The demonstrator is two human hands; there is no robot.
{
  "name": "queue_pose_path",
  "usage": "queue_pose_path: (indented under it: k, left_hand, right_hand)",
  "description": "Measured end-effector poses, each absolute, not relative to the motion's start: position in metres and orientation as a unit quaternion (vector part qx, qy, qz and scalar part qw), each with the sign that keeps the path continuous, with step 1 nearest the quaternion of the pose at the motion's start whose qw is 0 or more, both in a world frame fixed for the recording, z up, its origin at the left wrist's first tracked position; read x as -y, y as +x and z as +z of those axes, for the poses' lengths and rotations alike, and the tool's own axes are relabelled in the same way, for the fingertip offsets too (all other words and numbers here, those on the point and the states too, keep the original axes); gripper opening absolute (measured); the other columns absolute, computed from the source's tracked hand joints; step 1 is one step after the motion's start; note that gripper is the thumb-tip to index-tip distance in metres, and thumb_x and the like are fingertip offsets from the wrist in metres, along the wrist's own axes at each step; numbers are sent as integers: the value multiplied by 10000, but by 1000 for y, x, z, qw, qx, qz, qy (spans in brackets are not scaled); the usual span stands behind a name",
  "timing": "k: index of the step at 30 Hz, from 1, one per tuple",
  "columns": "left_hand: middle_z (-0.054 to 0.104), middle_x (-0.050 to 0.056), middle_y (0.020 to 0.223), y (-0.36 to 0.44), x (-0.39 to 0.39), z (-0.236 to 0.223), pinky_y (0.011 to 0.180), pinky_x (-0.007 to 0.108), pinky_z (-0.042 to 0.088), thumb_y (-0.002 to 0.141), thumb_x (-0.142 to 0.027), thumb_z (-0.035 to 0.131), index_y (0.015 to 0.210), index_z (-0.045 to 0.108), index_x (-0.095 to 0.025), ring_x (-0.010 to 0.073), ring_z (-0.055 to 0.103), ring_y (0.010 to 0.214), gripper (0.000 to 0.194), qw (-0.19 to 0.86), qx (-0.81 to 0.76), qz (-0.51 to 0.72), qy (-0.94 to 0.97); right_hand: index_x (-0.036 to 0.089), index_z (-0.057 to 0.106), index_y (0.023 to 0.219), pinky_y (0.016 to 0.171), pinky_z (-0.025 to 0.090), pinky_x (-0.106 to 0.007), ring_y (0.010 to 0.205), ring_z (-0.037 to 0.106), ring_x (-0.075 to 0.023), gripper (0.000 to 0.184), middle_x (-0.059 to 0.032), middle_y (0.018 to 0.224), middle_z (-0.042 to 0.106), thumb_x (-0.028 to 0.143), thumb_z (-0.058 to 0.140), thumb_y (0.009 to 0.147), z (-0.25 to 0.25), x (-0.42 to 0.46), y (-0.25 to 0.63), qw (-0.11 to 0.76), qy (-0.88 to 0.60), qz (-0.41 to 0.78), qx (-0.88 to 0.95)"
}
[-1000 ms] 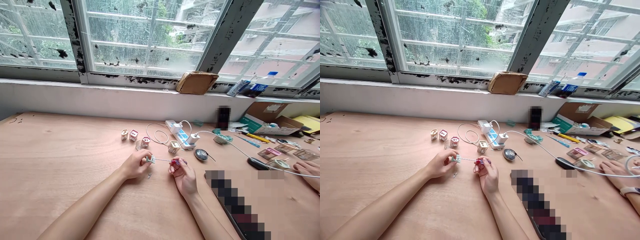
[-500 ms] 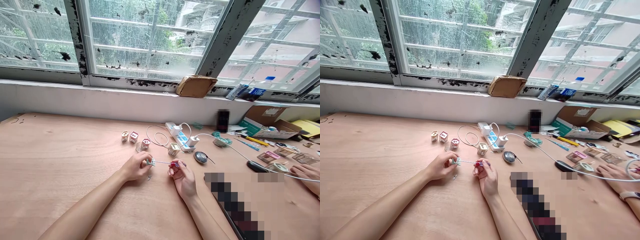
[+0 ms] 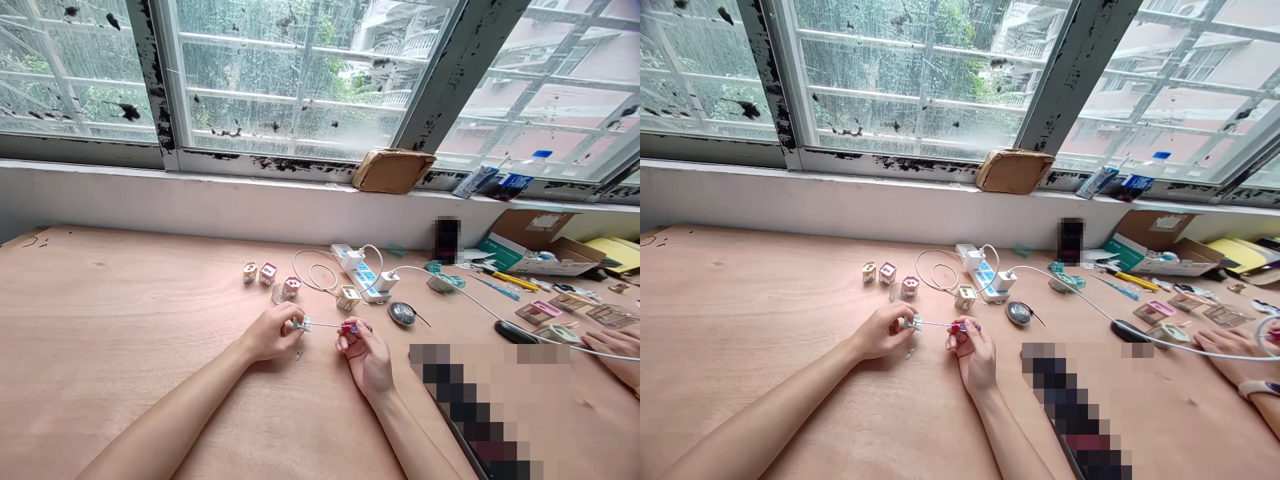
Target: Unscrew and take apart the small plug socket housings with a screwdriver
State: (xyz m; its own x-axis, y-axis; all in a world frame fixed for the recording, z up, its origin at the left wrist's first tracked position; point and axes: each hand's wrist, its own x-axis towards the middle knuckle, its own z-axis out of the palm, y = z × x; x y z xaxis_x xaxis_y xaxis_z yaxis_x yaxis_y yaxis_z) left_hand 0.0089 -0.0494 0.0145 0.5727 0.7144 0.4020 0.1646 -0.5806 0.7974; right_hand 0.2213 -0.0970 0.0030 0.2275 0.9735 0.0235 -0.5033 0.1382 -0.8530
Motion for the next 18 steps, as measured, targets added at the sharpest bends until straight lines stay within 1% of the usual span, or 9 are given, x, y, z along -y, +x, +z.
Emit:
queue_pose_path:
  k: [9, 18]
  left_hand:
    - [612, 48, 1043, 9, 50, 14, 570, 168, 416, 813, -145, 569, 924, 582, -159, 41, 454, 608, 113, 367, -274, 370, 808]
    - [609, 51, 1056, 10, 50, 14, 572, 172, 423, 824, -162, 571, 924, 579, -160, 42, 455, 609, 101, 373, -273, 372, 805]
  right_hand:
    - [179, 675, 798, 485, 438, -234, 494, 530, -113, 332, -44, 677, 636, 454, 813, 675, 4, 98, 221, 687, -379, 539, 305]
    - [175, 666, 810, 486, 443, -237, 497, 530, -110, 303, -43, 682, 635, 435, 786, 711, 4, 98, 221, 682, -377, 540, 317]
